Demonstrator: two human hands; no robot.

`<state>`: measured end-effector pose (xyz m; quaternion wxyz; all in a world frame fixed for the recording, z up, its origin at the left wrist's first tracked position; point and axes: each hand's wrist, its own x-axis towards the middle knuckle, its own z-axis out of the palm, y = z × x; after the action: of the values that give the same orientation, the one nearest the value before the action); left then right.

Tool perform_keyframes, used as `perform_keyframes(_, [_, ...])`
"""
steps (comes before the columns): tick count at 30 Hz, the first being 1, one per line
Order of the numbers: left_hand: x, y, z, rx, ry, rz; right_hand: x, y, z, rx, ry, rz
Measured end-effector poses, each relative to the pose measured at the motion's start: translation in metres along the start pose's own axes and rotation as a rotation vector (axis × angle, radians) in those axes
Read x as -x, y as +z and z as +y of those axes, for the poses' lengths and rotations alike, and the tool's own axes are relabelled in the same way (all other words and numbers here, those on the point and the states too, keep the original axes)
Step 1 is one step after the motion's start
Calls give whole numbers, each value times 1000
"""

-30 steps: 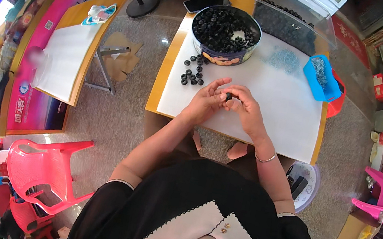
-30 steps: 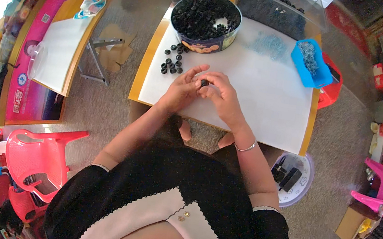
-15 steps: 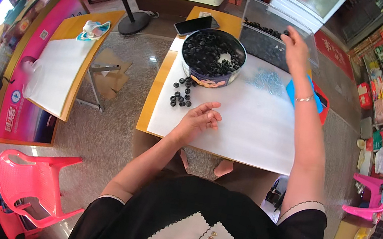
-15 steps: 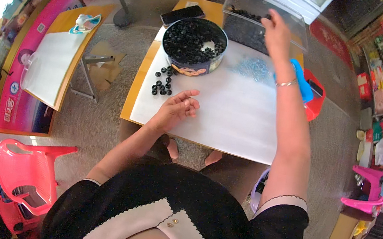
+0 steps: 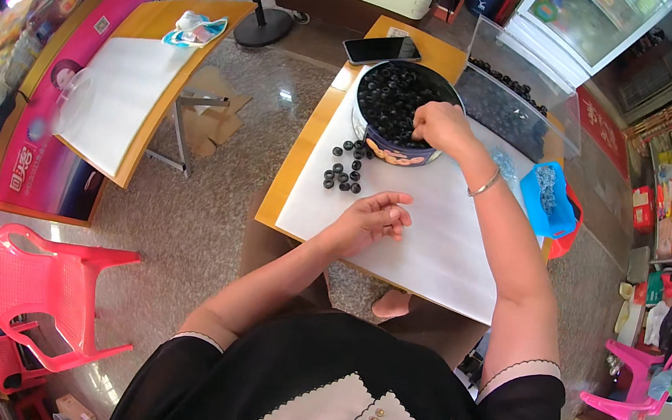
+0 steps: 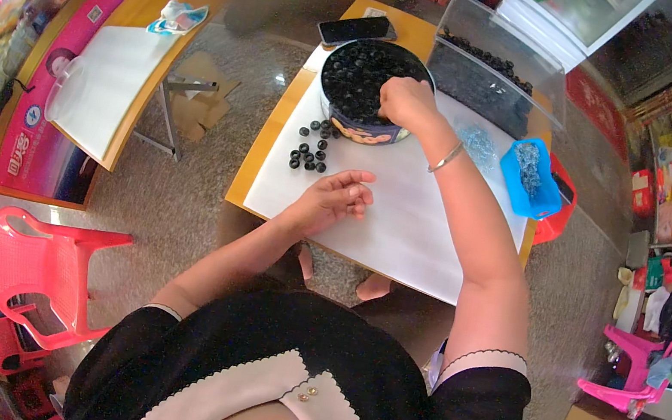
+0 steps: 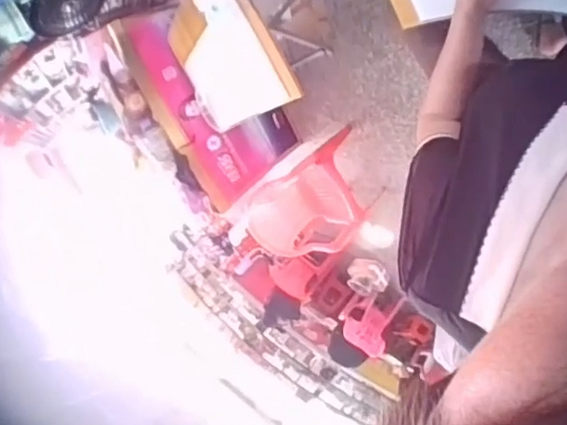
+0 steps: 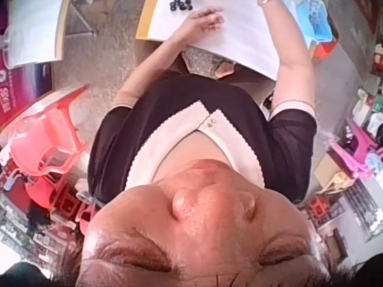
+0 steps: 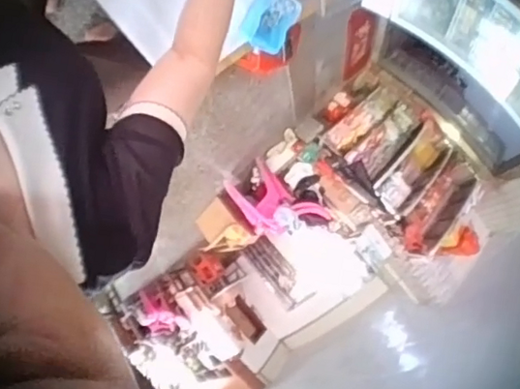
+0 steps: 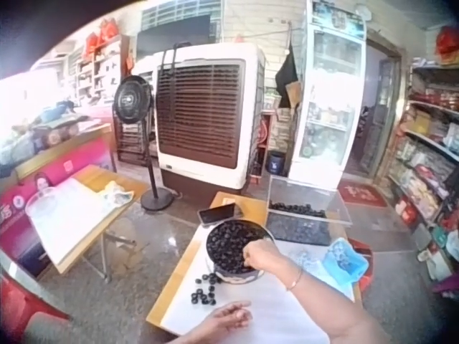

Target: The person assembles small black plastic or rubber components by hand on a white surface.

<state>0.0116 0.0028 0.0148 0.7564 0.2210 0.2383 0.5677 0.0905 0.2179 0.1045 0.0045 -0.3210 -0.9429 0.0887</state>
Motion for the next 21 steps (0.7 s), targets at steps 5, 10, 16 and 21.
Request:
perform_keyframes(5, [-1, -2, -2, -2, -17, -10, -7, 17, -2, -54, 80, -91])
perform_keyframes(10, [6, 1, -1, 4, 13, 40, 8, 16, -12, -261, 64, 224])
perform_keyframes(16, [2, 2, -2, 33, 57, 71, 107, 18, -47, -1454, 240, 416])
perform_keyframes(21, [-2, -3, -5, 63, 158, 101, 150, 63, -68, -1996, 292, 399])
